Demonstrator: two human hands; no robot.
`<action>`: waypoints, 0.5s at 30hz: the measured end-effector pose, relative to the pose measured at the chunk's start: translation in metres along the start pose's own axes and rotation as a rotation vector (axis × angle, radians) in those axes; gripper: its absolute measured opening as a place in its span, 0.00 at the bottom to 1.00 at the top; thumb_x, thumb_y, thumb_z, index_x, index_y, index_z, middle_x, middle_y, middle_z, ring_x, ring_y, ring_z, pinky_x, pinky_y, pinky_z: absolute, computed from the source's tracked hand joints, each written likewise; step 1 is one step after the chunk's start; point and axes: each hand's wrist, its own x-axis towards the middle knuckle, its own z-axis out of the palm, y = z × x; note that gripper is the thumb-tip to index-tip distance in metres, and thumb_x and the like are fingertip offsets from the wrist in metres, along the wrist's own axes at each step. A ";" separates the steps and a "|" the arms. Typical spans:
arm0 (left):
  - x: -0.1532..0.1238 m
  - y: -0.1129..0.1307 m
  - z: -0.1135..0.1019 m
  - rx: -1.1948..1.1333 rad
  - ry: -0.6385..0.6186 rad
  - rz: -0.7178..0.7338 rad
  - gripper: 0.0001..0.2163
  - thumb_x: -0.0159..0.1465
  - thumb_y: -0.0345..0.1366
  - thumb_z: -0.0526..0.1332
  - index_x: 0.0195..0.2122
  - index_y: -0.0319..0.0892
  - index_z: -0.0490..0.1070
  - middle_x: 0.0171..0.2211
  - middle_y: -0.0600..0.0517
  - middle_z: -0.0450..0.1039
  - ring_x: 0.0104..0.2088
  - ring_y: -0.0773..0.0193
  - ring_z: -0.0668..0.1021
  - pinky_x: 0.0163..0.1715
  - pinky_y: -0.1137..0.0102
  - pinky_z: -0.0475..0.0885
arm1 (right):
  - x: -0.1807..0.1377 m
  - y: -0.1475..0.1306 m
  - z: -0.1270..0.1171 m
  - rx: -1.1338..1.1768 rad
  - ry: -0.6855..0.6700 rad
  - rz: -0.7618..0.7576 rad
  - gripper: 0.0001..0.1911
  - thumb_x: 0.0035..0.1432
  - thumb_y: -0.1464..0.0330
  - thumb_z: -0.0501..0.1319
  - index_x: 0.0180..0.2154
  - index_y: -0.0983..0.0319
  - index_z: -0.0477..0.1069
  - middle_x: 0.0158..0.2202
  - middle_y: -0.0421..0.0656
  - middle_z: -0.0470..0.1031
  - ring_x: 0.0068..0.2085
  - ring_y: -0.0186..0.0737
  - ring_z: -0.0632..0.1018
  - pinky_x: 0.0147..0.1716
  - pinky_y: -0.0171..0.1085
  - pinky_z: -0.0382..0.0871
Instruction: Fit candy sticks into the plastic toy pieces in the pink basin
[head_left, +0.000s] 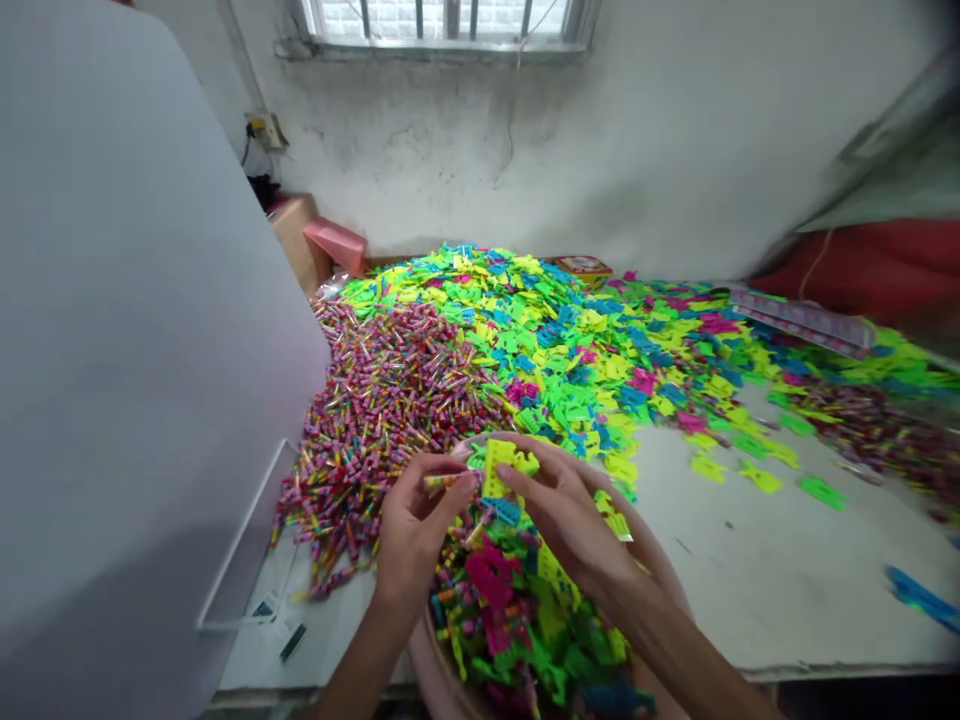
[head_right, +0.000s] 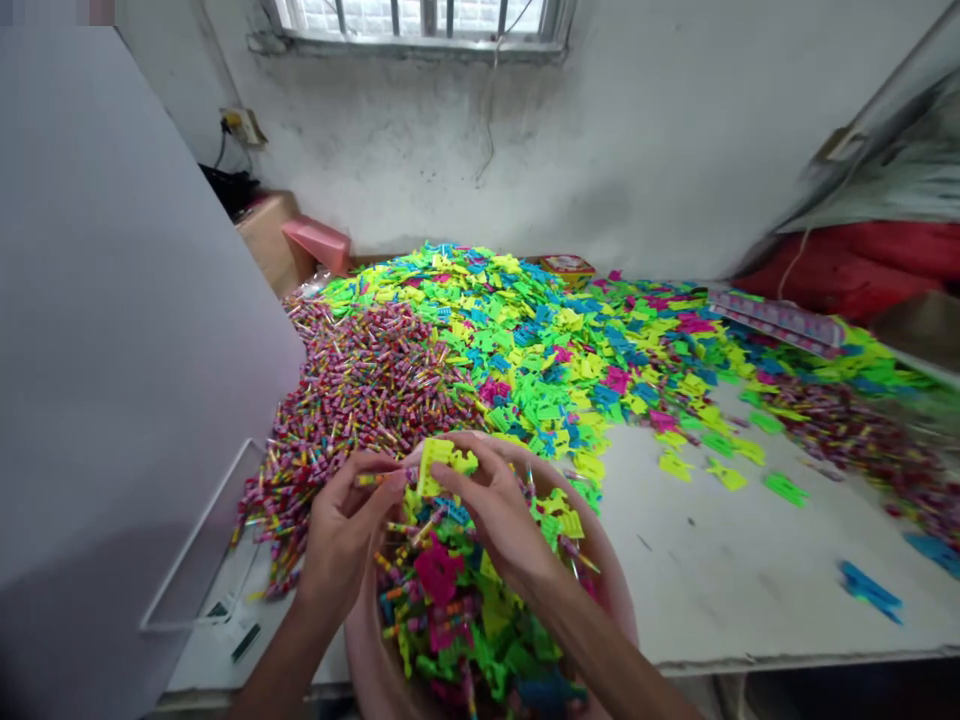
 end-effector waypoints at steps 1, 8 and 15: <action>-0.003 0.003 0.000 -0.012 -0.009 -0.002 0.12 0.61 0.44 0.70 0.39 0.42 0.75 0.30 0.54 0.76 0.26 0.68 0.77 0.26 0.76 0.73 | -0.004 0.000 0.001 -0.025 -0.010 0.003 0.20 0.50 0.59 0.73 0.45 0.55 0.78 0.47 0.42 0.81 0.49 0.46 0.81 0.47 0.37 0.76; -0.017 0.020 -0.004 0.149 -0.009 0.080 0.10 0.63 0.42 0.69 0.39 0.43 0.76 0.33 0.53 0.79 0.30 0.66 0.81 0.30 0.75 0.76 | -0.024 -0.004 0.001 -0.206 -0.045 -0.127 0.14 0.54 0.57 0.72 0.40 0.54 0.80 0.50 0.41 0.79 0.39 0.44 0.81 0.32 0.37 0.79; -0.023 0.010 -0.008 0.330 0.001 0.271 0.06 0.65 0.39 0.67 0.41 0.45 0.78 0.38 0.52 0.81 0.35 0.64 0.82 0.35 0.73 0.78 | -0.026 0.007 -0.003 -0.387 -0.104 -0.194 0.16 0.62 0.56 0.65 0.50 0.52 0.77 0.47 0.42 0.79 0.33 0.40 0.80 0.27 0.35 0.75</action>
